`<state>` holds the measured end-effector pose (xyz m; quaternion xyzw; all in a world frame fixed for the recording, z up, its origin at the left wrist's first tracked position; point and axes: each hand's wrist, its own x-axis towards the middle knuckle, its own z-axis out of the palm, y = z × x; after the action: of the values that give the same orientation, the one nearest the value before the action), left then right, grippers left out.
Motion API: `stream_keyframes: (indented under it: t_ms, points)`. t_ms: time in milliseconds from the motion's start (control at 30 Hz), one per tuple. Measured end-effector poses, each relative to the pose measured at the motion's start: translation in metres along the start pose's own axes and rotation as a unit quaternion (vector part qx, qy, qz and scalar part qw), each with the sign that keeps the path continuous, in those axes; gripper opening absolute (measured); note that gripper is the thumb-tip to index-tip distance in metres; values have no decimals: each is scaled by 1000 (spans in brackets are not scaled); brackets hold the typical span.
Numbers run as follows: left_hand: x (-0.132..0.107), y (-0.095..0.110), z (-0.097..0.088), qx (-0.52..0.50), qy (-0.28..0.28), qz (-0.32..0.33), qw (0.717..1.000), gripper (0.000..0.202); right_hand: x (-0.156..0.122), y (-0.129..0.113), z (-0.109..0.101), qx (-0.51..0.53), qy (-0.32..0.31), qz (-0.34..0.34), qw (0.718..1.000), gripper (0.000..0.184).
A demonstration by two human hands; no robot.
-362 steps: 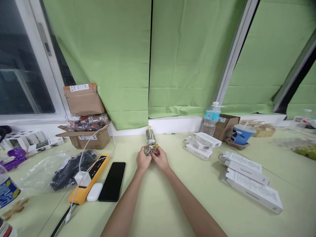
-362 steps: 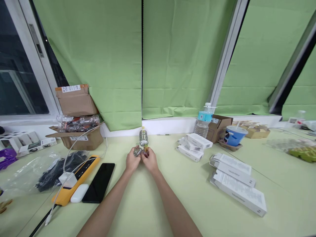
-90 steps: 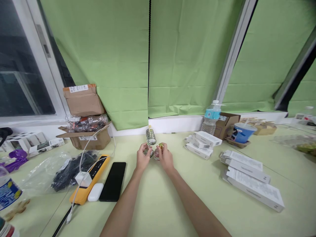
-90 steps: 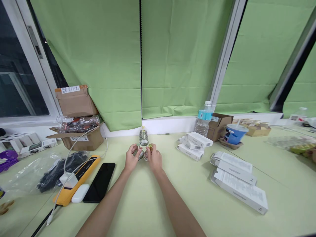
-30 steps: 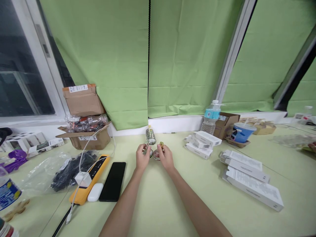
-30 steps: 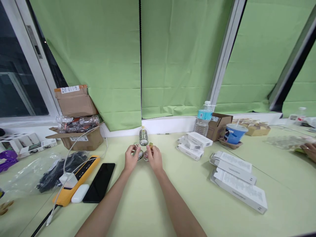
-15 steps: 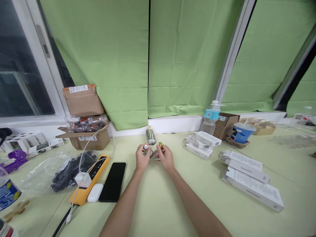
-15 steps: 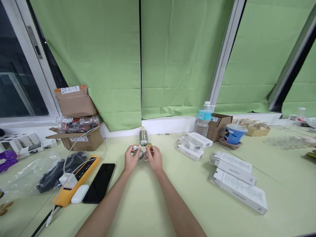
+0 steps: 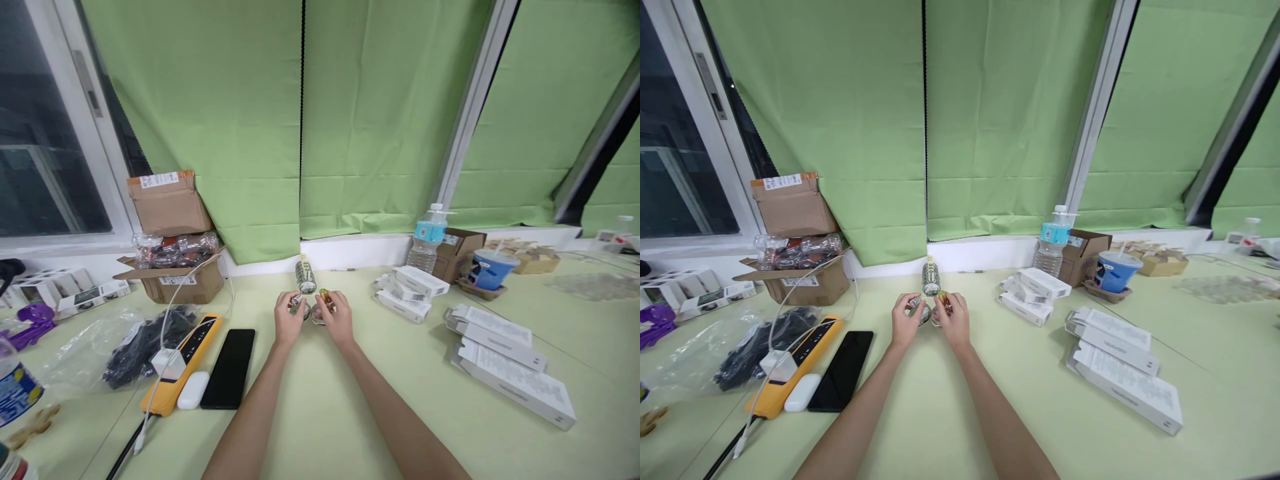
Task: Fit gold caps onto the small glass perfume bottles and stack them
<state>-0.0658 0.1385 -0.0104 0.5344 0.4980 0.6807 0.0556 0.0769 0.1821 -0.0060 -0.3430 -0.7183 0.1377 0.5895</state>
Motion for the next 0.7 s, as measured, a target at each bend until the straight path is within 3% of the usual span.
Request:
stream_keyframes:
  t_ms: [700]
  points:
    - [-1, -1, 0, 22, 4, 32, 999, 16, -1, 21, 9, -25, 26, -78, 996, 34]
